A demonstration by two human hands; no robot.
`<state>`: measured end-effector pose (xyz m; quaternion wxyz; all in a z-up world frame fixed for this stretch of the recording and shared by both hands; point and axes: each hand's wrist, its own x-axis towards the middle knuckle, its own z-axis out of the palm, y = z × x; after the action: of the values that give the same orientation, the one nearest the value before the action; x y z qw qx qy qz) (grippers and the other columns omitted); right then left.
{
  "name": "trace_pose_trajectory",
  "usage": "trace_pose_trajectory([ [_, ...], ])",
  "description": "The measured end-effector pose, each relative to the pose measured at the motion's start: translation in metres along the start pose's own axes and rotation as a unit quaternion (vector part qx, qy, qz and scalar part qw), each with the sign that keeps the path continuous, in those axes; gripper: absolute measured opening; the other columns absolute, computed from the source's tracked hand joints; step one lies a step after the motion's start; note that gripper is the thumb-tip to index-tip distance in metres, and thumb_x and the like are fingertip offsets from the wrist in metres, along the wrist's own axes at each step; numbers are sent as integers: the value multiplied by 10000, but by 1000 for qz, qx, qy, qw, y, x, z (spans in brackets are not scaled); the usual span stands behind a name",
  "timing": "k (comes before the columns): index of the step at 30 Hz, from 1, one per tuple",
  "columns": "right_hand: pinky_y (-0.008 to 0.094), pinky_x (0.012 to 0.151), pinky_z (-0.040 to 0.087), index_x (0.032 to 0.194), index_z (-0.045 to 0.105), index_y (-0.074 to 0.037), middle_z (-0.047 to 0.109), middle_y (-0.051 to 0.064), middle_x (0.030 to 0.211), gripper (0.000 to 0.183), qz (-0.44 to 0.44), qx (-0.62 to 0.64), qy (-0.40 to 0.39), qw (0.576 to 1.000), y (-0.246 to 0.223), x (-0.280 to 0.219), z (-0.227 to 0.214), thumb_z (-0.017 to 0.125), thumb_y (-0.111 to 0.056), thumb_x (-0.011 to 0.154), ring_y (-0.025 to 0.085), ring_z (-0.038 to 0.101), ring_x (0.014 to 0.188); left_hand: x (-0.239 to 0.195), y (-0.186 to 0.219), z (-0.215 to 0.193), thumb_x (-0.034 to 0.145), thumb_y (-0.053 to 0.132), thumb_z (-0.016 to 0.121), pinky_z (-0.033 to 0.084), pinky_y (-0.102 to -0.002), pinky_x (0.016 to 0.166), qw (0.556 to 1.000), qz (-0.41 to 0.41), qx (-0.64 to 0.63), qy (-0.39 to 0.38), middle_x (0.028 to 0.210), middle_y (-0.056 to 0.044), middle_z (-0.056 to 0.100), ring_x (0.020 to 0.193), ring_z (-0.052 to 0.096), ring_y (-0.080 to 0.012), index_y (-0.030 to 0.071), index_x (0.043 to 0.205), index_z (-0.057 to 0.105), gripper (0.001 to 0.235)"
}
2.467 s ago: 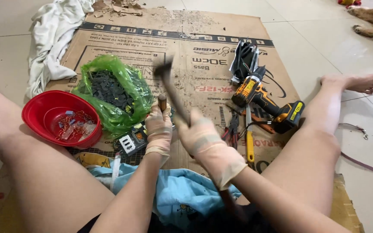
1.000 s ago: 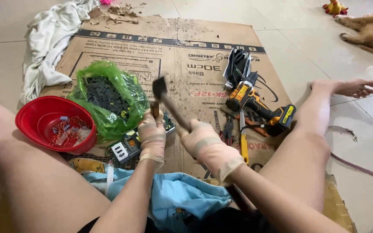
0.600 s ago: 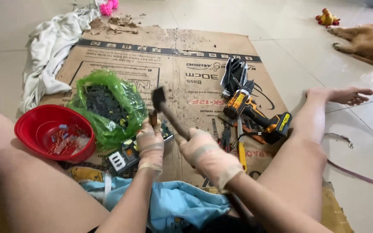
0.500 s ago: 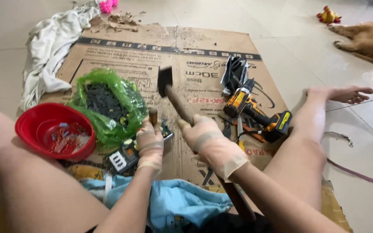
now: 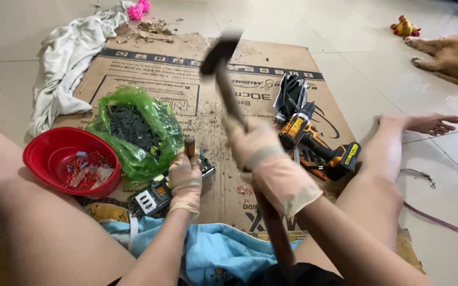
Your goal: The person sits on the floor and uses a hammer to break apart a small electronic device. They then use a screwdriver to pry off and remove components from the circuit board, placing the removed pieces into a red bowl.
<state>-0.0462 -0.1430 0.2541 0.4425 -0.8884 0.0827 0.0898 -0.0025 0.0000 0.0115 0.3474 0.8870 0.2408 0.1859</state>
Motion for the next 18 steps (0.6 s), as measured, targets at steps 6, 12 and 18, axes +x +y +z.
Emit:
trace_pose_trajectory([
  [6, 336, 598, 628, 1218, 705, -336, 718, 13, 807, 346, 98, -126, -129, 979, 31, -49, 25, 588, -514, 946, 167, 705, 653, 8, -29, 28, 941, 416, 628, 618, -493, 777, 999, -3, 45, 15, 849, -134, 720, 905, 745, -362, 227, 1179, 579, 308],
  [12, 389, 528, 602, 1228, 724, -147, 766, 82, 783, 403, 55, -66, -89, 992, 20, 6, 26, 642, -378, 909, 222, 725, 621, 9, -29, 34, 988, 467, 570, 615, -484, 777, 998, 20, 59, 15, 863, -137, 724, 901, 747, -364, 213, 1192, 575, 326],
  [18, 472, 741, 646, 1149, 760, -163, 788, 88, 941, 533, 75, -157, -10, 985, 75, 86, 10, 586, -586, 875, 273, 753, 925, -1, -31, -38, 741, 502, 812, 503, -436, 1054, 989, 117, 87, -30, 1101, -19, 751, 1147, 672, -263, 299, 1249, 642, 572],
])
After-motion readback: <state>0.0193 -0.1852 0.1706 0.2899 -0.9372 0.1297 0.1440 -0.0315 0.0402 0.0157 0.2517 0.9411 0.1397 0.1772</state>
